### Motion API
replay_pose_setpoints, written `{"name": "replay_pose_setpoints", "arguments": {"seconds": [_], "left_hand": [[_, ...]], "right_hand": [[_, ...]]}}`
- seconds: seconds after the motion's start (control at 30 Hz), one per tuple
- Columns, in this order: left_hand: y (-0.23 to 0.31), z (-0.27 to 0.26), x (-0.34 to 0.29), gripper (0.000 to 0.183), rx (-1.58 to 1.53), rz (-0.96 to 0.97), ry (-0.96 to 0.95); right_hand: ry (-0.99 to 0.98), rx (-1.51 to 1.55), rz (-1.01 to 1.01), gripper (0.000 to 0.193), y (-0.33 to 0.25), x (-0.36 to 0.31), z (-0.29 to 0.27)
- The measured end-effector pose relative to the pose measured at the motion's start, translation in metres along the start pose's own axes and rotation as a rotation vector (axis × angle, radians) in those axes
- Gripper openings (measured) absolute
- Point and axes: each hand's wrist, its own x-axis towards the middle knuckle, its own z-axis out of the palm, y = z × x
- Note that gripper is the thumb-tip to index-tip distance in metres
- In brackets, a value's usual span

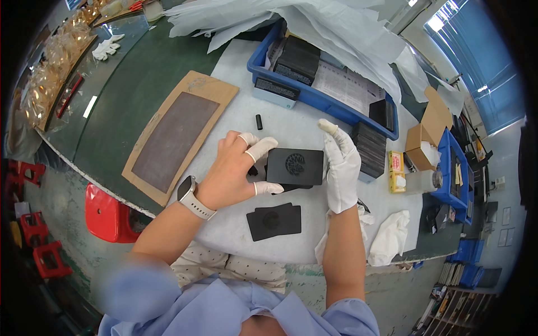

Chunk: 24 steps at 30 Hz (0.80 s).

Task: The person sits at a workbench in a factory setting, wearing white gloves. They pick up small black rectangular electronic devices from a blue bin, wipe them with a white cloth, and use a black marker to write on them. The person then places the cleaned and marked devices into a cardboard box.

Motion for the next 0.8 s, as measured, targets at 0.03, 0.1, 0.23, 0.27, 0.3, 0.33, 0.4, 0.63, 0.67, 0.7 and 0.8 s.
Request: {"name": "replay_pose_setpoints", "arguments": {"seconds": [0.03,0.1,0.23,0.27,0.3,0.33,0.4,0.63,0.67,0.7,0.8], "left_hand": [[-0.001,-0.001,-0.003,0.081,0.006,-0.001,0.017],[0.004,-0.005,-0.012,0.081,0.026,0.001,-0.004],[0.036,-0.024,-0.052,0.079,0.080,-0.011,-0.143],[0.040,-0.025,-0.060,0.078,0.084,-0.016,-0.180],[0.039,-0.024,-0.067,0.084,0.115,0.001,-0.204],[0.039,-0.025,-0.069,0.086,0.112,-0.016,-0.199],[0.040,-0.026,-0.068,0.091,0.101,-0.051,-0.180],[0.044,-0.006,-0.009,0.095,0.222,-0.173,-0.142],[0.043,-0.003,-0.005,0.096,0.236,-0.173,-0.148],[0.042,0.000,-0.001,0.096,0.249,-0.172,-0.155],[0.036,0.006,0.001,0.096,0.255,-0.167,-0.169]], "right_hand": [[-0.001,0.020,0.025,0.028,-0.004,0.000,0.000],[0.022,0.042,0.032,0.026,-0.003,0.001,-0.002],[0.011,0.119,0.034,0.026,-0.002,0.002,-0.002],[0.004,0.125,0.029,0.026,0.000,0.003,-0.002],[-0.004,0.132,0.024,0.026,0.002,0.004,-0.003],[-0.003,0.141,0.022,0.026,0.002,0.003,-0.003],[-0.005,0.152,0.014,0.025,0.002,0.003,-0.003],[0.068,0.108,0.010,0.025,-0.004,0.004,-0.002],[0.069,0.111,0.009,0.025,-0.003,0.003,-0.003],[0.069,0.113,0.008,0.025,-0.002,0.004,-0.003],[0.079,0.121,0.001,0.024,0.000,0.004,-0.004]]}}
